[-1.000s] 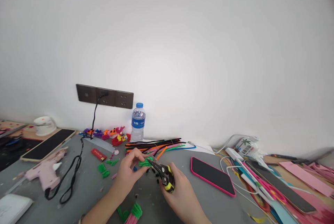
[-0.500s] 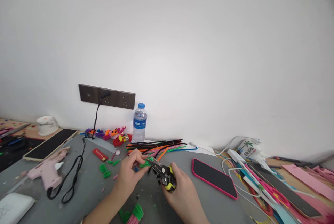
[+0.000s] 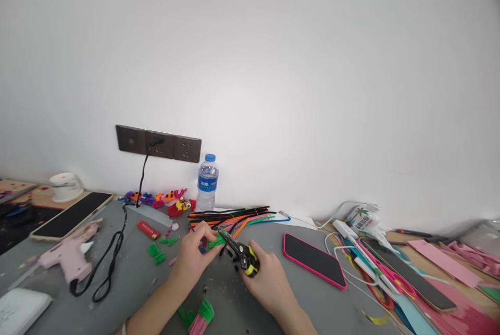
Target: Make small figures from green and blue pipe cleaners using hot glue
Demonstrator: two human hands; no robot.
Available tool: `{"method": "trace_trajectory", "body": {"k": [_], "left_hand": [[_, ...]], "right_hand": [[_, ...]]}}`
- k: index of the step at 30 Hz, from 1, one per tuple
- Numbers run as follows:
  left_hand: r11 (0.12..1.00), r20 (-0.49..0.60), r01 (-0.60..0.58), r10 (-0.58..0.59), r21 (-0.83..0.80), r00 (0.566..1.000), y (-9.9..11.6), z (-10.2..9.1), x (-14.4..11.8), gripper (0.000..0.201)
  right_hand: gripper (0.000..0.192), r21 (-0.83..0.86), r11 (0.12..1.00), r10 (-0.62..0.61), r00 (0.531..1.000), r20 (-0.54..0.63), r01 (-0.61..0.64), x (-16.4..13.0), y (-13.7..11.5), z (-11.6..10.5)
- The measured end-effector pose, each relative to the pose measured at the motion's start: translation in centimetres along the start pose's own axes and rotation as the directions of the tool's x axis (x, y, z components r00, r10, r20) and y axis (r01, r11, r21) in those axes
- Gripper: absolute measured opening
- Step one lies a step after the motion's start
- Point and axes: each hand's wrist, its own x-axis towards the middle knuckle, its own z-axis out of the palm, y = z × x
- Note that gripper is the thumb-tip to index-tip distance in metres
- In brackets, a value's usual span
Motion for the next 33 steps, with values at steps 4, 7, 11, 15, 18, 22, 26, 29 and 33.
{"method": "trace_trajectory", "body": {"k": [4, 7, 11, 15, 18, 22, 26, 29, 33], "left_hand": [[0.998, 0.021, 0.032, -0.033, 0.046, 0.999, -0.2, -0.1, 0.2, 0.021], [0.995, 0.035, 0.086, -0.088, 0.047, 0.996, -0.3, -0.1, 0.3, 0.02], [0.986, 0.082, 0.165, -0.163, -0.021, 0.983, 0.2, -0.1, 0.4, 0.021], [0.949, 0.192, 0.249, -0.212, -0.194, 0.958, 0.9, -0.2, 0.4, 0.023], [0.878, 0.357, 0.366, -0.25, -0.308, 0.9, 1.1, -0.3, 0.4, 0.032], [0.819, 0.401, 0.419, -0.257, -0.393, 0.879, 1.4, -0.4, 0.7, 0.039], [0.821, 0.369, 0.443, -0.312, -0.359, 0.876, 1.9, -0.7, 1.1, 0.037], [0.823, 0.366, 0.454, -0.328, -0.342, 0.871, 1.8, -0.6, 1.1, 0.04], [0.846, 0.351, 0.433, -0.322, -0.31, 0.879, 1.5, -0.4, 0.7, 0.041]], "right_hand": [[0.012, -0.029, 0.999, 0.022, 1.0, -0.008, -0.022, 0.0, 0.0, 0.1], [0.013, -0.032, 0.999, 0.033, 0.999, -0.011, -0.033, 0.1, 0.0, 0.3], [0.013, -0.02, 0.999, 0.025, 0.999, -0.029, -0.025, 0.1, 0.1, 0.3], [0.01, 0.022, 1.0, -0.001, 0.999, -0.05, 0.002, 0.0, 0.3, -0.2], [0.011, 0.031, 0.999, -0.022, 0.998, -0.064, 0.024, -0.1, 0.4, -0.3], [0.013, 0.022, 0.999, -0.028, 0.997, -0.073, 0.029, -0.1, 0.4, -0.2], [0.015, 0.016, 0.999, -0.034, 0.995, -0.094, 0.036, -0.2, 0.4, -0.2], [0.016, 0.016, 0.998, -0.057, 0.991, -0.118, 0.059, -0.2, 0.5, -0.2], [0.017, 0.022, 0.997, -0.076, 0.989, -0.131, 0.08, -0.1, 0.6, 0.0]]}}
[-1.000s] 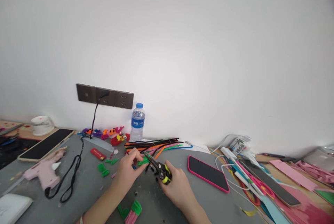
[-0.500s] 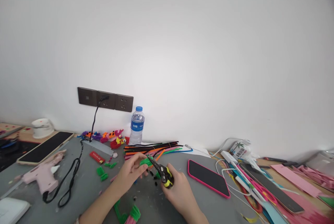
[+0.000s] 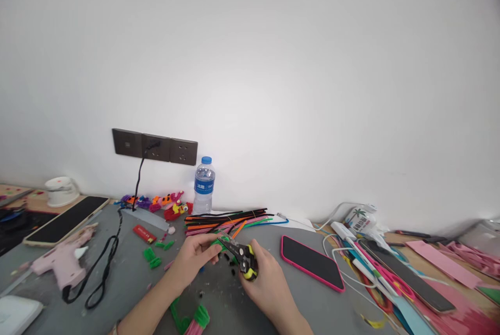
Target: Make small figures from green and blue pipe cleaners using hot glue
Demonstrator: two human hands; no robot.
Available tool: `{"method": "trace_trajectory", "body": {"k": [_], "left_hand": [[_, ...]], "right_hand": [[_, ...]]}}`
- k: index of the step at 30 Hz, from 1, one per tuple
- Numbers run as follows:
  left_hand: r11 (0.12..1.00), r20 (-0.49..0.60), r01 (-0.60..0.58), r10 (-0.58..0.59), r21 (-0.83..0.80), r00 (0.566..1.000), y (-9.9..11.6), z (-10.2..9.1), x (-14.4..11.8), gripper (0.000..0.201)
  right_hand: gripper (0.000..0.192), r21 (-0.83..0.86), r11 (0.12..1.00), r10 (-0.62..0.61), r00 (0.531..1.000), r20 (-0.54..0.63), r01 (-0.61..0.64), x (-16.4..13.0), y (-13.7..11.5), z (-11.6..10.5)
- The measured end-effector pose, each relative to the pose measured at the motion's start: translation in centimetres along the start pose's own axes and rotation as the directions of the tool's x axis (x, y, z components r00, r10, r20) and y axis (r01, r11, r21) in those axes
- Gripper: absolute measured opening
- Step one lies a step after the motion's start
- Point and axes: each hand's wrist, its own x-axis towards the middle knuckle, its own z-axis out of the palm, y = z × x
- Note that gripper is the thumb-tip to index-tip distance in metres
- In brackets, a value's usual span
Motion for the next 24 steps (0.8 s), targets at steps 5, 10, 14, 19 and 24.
{"method": "trace_trajectory", "body": {"k": [5, 10, 14, 19, 24], "left_hand": [[0.999, -0.022, -0.023, 0.023, 0.036, 0.999, -0.2, 0.0, -0.1, 0.035], [0.999, -0.018, -0.028, 0.029, 0.022, 0.999, -0.5, -0.2, 0.0, 0.033], [1.0, 0.001, -0.015, 0.015, 0.027, 1.0, -0.9, -0.2, 0.0, 0.033], [0.999, 0.016, 0.024, -0.024, 0.022, 1.0, -1.2, -0.1, 0.1, 0.041], [0.999, 0.014, 0.031, -0.031, 0.039, 0.999, -0.8, -0.3, 0.3, 0.042]], "right_hand": [[0.017, 0.006, 1.0, 0.003, 0.999, 0.034, -0.003, 0.2, -0.1, 0.0], [0.016, -0.004, 1.0, 0.007, 0.998, 0.06, -0.007, 0.3, 0.1, 0.2], [0.012, -0.03, 0.999, 0.044, 0.996, 0.083, -0.042, 0.3, 0.2, 0.4], [0.011, -0.032, 0.997, 0.067, 0.994, 0.09, -0.065, 0.1, 0.0, 0.5], [0.015, 0.038, 0.998, 0.053, 0.999, 0.009, -0.053, 0.3, 0.7, 0.5]]}}
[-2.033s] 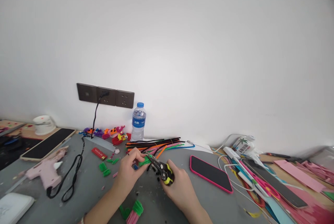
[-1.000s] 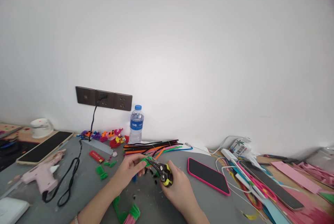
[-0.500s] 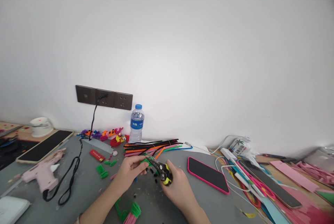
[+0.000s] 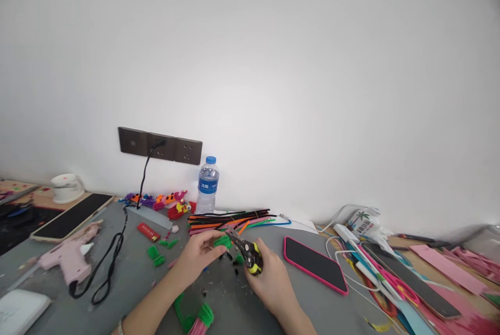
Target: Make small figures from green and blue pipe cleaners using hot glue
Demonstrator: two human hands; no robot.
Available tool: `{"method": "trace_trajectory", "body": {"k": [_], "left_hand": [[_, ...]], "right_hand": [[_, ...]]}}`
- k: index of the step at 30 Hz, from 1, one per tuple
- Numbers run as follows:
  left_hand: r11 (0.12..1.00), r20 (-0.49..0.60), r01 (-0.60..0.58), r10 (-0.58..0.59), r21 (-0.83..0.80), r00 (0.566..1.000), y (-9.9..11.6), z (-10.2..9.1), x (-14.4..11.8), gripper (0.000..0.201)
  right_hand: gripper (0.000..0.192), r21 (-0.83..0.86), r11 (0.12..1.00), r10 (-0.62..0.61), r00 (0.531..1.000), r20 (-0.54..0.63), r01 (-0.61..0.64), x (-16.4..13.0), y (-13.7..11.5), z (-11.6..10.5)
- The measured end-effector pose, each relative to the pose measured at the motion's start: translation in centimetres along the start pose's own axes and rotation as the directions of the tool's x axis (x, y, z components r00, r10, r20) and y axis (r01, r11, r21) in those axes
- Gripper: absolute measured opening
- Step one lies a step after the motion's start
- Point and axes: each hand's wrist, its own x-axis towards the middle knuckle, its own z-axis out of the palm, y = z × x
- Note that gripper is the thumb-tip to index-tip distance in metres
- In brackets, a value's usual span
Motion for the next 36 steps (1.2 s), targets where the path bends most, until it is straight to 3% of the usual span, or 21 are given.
{"method": "trace_trajectory", "body": {"k": [5, 12, 20, 27, 36], "left_hand": [[0.999, 0.062, 0.02, -0.017, -0.045, 0.998, 0.4, 0.3, -0.3, 0.04], [0.997, 0.076, 0.022, -0.016, -0.081, 0.997, 0.4, 0.2, -0.3, 0.032], [0.998, -0.097, -0.051, 0.055, 0.044, 0.994, -0.3, -0.2, 0.1, 0.023], [0.999, -0.064, -0.031, 0.033, 0.024, 0.997, -0.3, -0.1, 0.1, 0.021], [0.985, -0.134, -0.111, 0.129, 0.131, 0.983, -0.3, -0.1, 0.1, 0.015]], "right_hand": [[0.014, 0.138, 0.99, 0.025, 0.998, -0.062, -0.017, 0.4, 0.9, -0.6], [0.014, 0.137, 0.99, 0.022, 0.998, -0.051, -0.015, 0.3, 0.6, -0.8], [0.015, 0.056, 0.998, 0.013, 1.0, 0.014, -0.014, 0.1, 0.4, -0.4], [0.017, 0.011, 0.998, -0.062, 0.998, 0.024, 0.061, -0.3, -0.2, -0.3], [0.019, -0.088, 0.988, -0.123, 0.992, 0.009, 0.123, -0.4, -0.2, 0.1]]}}
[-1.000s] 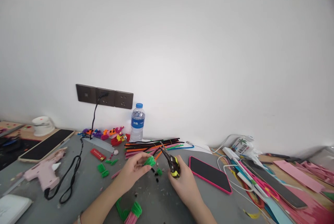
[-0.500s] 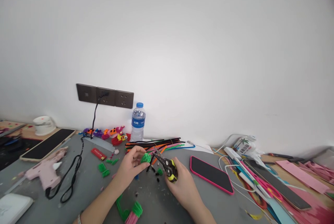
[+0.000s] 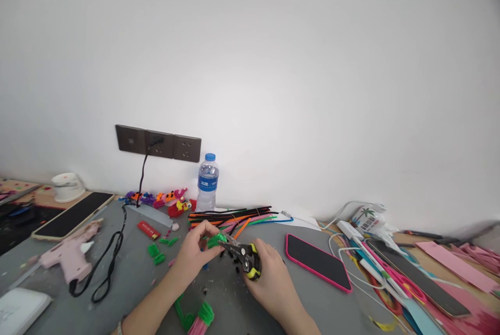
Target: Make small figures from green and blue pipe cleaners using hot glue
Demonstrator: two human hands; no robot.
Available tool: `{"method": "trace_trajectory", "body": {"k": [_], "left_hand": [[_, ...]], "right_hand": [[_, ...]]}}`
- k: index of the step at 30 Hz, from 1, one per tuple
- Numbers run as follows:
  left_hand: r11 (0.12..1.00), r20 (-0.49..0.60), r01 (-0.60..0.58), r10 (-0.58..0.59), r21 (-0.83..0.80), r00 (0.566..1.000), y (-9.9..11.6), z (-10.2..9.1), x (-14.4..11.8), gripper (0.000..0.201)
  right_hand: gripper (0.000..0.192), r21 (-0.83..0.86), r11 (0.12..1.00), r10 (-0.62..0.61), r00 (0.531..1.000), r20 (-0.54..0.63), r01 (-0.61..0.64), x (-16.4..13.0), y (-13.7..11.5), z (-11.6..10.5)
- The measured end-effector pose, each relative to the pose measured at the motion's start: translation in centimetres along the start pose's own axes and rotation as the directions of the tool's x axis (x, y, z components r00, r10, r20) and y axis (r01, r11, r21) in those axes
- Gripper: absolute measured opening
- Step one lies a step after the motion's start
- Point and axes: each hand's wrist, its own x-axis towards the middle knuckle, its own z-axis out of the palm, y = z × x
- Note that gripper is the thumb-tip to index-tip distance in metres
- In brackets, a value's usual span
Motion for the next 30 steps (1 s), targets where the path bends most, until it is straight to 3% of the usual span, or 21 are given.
{"method": "trace_trajectory", "body": {"k": [17, 20, 23, 26, 30], "left_hand": [[0.997, -0.158, 0.022, -0.009, 0.078, 0.987, -0.4, 0.5, -0.5, 0.019], [0.996, -0.115, 0.014, -0.004, 0.084, 0.993, 0.0, 0.3, -0.4, 0.021], [1.0, -0.001, 0.012, -0.012, 0.01, 1.0, 0.6, -0.2, -0.2, 0.02], [0.989, 0.129, 0.101, -0.086, -0.112, 0.988, 1.0, -0.7, 0.1, 0.027], [0.974, 0.144, 0.146, -0.121, -0.175, 0.982, 1.1, -0.9, 0.3, 0.032]], "right_hand": [[0.02, -0.014, 0.997, 0.081, 0.996, 0.047, -0.08, -0.1, -0.3, 0.0], [0.02, -0.009, 0.997, 0.072, 0.995, 0.062, -0.072, 0.1, -0.2, -0.2], [0.018, 0.004, 0.997, 0.078, 0.995, 0.056, -0.078, 0.3, 0.1, -0.3], [0.016, 0.003, 0.995, 0.095, 0.995, 0.038, -0.096, 0.4, 0.5, -0.3], [0.016, -0.002, 0.996, 0.087, 0.996, 0.028, -0.087, 0.5, 0.8, -0.3]]}}
